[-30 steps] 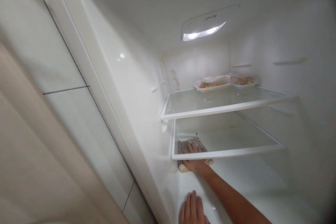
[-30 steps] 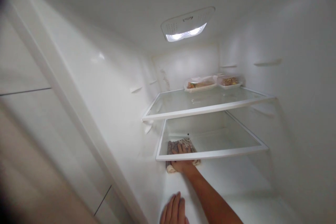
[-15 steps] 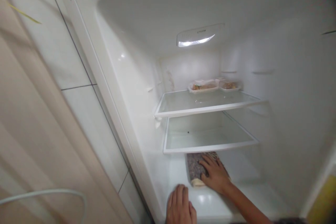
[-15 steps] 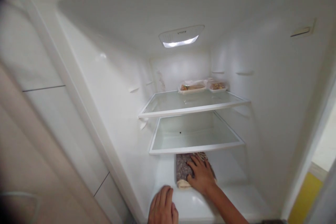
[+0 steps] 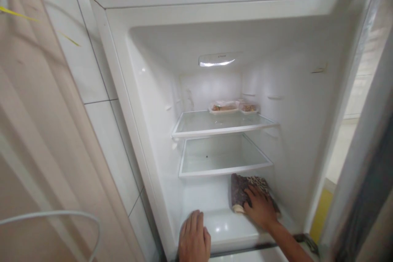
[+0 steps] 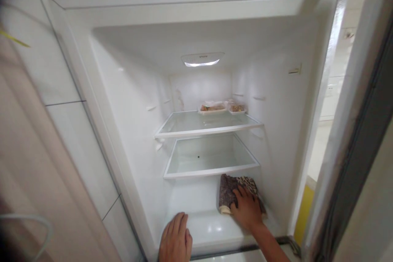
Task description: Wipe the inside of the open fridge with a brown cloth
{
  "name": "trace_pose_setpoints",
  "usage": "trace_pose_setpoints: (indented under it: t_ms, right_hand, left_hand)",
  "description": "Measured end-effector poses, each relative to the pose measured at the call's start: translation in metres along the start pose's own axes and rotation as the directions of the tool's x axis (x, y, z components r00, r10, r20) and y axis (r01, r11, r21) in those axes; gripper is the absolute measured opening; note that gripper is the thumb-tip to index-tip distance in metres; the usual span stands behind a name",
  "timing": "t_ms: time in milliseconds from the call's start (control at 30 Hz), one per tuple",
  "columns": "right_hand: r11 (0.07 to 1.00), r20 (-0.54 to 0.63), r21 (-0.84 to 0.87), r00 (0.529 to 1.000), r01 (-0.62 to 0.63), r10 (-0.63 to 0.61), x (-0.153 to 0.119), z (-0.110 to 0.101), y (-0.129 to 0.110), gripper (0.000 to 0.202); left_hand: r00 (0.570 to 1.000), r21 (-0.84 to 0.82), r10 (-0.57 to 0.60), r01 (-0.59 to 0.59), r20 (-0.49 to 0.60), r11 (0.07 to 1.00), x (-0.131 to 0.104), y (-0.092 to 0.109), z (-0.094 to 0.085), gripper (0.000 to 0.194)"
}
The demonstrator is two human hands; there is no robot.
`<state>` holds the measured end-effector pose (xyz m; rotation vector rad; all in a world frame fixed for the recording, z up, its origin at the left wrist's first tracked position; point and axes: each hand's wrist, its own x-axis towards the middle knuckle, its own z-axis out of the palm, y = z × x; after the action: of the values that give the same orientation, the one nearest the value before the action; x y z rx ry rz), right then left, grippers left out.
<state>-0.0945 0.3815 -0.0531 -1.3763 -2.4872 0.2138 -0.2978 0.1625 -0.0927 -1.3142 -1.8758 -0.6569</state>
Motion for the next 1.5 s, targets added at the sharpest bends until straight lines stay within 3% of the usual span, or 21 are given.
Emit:
trace_pose_setpoints:
  t_ms: [133,333,500,633,833,1000,1100,1267,1367,1433,1500]
  right_hand:
    - [1.000,0.043,0.006,0.999,0.009,-0.009,-0.011,-0.002,-0.034,0.060]
    - [0.993,0.121,0.070,0.987,0.094,-0.101,-0.017,0.003,-0.096,0.061]
    - [0.962,0.169,0.191,0.959,0.193,-0.226,-0.017,0.019,-0.156,0.063]
    - [0.919,0.200,0.290,0.922,0.267,-0.331,-0.018,0.020,-0.191,0.064]
    - [0.896,0.210,0.334,0.904,0.291,-0.372,-0.026,0.007,-0.205,0.067]
    - [0.875,0.119,0.322,0.901,0.363,-0.417,-0.045,0.011,-0.219,0.063]
    - [0.885,0.134,0.291,0.900,0.364,-0.415,-0.048,0.015,-0.232,0.072]
    - [0.918,0.123,0.344,0.959,0.199,-0.254,-0.030,0.013,-0.247,0.040]
    - [0.899,0.132,0.424,0.975,0.109,-0.181,-0.012,0.010,-0.247,0.035]
    - [0.866,0.144,0.500,0.983,0.030,-0.117,-0.001,0.009,-0.243,0.034]
    - [0.794,0.134,0.607,0.987,-0.013,-0.087,0.006,0.009,-0.237,0.044]
  left_hand:
    - [0.997,0.058,0.081,-0.081,0.006,0.995,0.003,-0.004,-0.005,0.045]
    - [0.999,-0.014,0.033,-0.034,-0.023,0.999,0.000,-0.007,-0.001,0.046]
    - [0.994,-0.131,-0.105,0.099,-0.036,0.986,-0.010,-0.007,0.000,0.043]
    - [0.956,-0.267,-0.290,0.271,-0.033,0.925,-0.020,-0.004,0.000,0.045]
    - [0.880,-0.421,-0.474,0.438,0.020,0.795,-0.032,-0.003,-0.001,0.048]
    - [0.895,-0.489,-0.445,0.400,0.028,0.775,-0.051,-0.025,0.002,0.045]
    - [0.866,-0.538,-0.499,0.433,0.025,0.724,-0.060,-0.028,0.003,0.046]
    - [0.824,-0.540,-0.557,0.515,0.101,0.666,-0.062,-0.005,0.000,0.054]
    - [0.798,-0.501,-0.587,0.566,0.135,0.655,-0.056,0.005,-0.008,0.055]
    - [0.810,-0.479,-0.573,0.554,0.123,0.681,-0.045,0.007,-0.019,0.054]
    - [0.857,-0.437,-0.506,0.492,0.094,0.753,-0.025,0.008,-0.036,0.053]
